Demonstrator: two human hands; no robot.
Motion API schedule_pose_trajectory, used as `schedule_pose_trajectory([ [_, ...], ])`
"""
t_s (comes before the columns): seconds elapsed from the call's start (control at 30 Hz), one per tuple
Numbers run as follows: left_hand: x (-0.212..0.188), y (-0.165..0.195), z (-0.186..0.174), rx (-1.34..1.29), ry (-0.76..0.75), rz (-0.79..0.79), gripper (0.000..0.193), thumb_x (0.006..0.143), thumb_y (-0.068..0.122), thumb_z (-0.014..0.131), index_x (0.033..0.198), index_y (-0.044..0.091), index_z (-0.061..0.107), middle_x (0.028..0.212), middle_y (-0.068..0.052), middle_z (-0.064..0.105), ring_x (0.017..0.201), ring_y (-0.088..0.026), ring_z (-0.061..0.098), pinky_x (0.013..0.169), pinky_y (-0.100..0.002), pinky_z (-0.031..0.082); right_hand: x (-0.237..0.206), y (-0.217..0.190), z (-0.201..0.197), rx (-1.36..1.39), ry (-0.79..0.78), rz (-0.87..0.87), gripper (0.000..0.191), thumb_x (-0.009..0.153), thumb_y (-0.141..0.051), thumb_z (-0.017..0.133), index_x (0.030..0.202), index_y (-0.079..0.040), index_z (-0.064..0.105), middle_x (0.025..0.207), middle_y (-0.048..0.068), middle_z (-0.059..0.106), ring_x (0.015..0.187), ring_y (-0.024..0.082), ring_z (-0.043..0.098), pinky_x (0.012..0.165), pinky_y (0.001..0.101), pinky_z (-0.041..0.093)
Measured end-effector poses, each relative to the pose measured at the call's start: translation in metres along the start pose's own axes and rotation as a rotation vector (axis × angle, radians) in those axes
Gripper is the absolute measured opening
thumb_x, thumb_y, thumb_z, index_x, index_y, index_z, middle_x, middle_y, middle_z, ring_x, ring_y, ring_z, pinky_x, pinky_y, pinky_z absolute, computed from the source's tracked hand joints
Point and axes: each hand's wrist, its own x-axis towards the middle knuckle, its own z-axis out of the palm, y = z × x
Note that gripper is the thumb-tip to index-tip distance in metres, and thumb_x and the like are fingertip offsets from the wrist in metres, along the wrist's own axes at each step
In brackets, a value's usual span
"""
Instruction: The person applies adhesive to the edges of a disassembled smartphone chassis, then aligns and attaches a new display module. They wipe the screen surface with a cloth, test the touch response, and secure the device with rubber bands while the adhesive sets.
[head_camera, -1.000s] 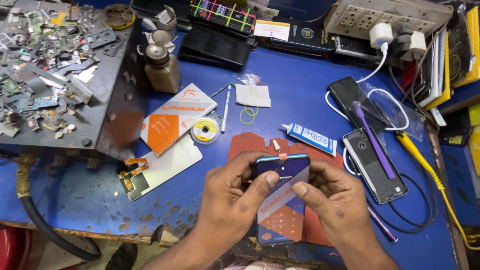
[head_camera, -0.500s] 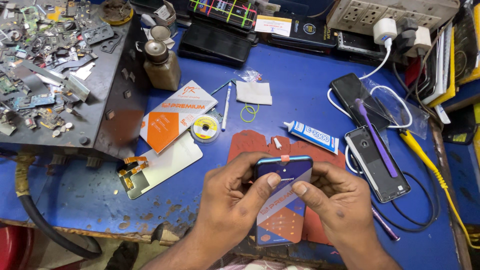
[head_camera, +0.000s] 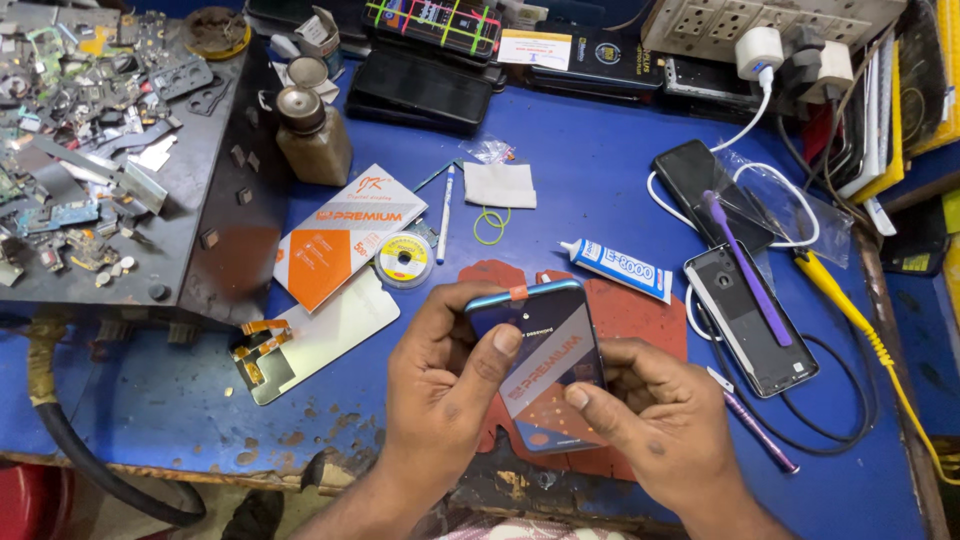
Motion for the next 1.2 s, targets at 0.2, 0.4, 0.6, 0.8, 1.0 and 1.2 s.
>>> schedule_pose_trajectory([
  [0.2,0.003,-0.008,0.004,-0.229,-0.067,-0.064,0.04,0.092,0.008,0.075,0.125,-0.004,0.054,0.118,-0.022,0.072,0.111,-0.026,0.072,0.099,-0.041,0.06,-0.001,-0.005,0.006,-0.144,-0.111,-0.157,0.034,0.086,0.001,0.075,0.118,0.008,0.069,0.098,0.013,0.081,0.087,0.012,0.074,0.077,0.0278,0.063],
  [0.4,0.002,-0.018,0.0,-0.369,-0.02,-0.097,0.038,0.092,0.003,0.074,0.123,-0.007,0.056,0.114,-0.028,0.072,0.108,-0.034,0.074,0.097,-0.049,0.061,-0.007,-0.003,0.007,-0.191,-0.104,-0.145,0.032,0.086,-0.002,0.076,0.116,0.008,0.072,0.097,0.012,0.083,0.087,0.011,0.075,0.078,0.0286,0.062],
  [0.6,0.002,-0.018,-0.022,-0.483,0.023,-0.04,0.039,0.093,0.004,0.074,0.125,-0.003,0.053,0.114,-0.029,0.07,0.106,-0.038,0.073,0.096,-0.052,0.059,-0.018,0.009,0.013,-0.184,-0.125,0.072,0.032,0.084,-0.005,0.074,0.116,0.002,0.076,0.094,0.009,0.082,0.084,0.009,0.073,0.074,0.0265,0.06],
  [0.8,-0.018,-0.015,-0.035,-0.471,0.021,0.043,0.04,0.096,0.01,0.073,0.126,-0.001,0.048,0.114,-0.026,0.069,0.105,-0.036,0.072,0.096,-0.056,0.06,-0.016,0.013,0.029,-0.21,-0.206,0.1,0.028,0.086,-0.007,0.074,0.112,0.002,0.078,0.089,0.008,0.084,0.079,0.008,0.075,0.069,0.0246,0.061],
  [1.0,-0.032,-0.003,-0.046,-0.342,0.096,0.063,0.032,0.098,0.006,0.069,0.121,-0.008,0.052,0.111,-0.029,0.071,0.101,-0.038,0.074,0.093,-0.056,0.062,0.027,-0.021,0.026,-0.341,-0.513,0.128,0.027,0.086,-0.013,0.076,0.112,-0.002,0.078,0.091,0.003,0.081,0.084,0.008,0.071,0.074,0.027,0.059],
  [1.2,-0.018,0.002,-0.048,-0.209,0.138,0.008,0.027,0.095,0.0,0.066,0.118,-0.007,0.055,0.109,-0.027,0.074,0.099,-0.032,0.076,0.091,-0.049,0.063,0.134,-0.038,0.038,-0.967,-0.148,-0.351,0.021,0.088,-0.022,0.07,0.102,-0.008,0.078,0.095,0.012,0.077,0.081,0.026,0.074,0.075,0.0382,0.057],
])
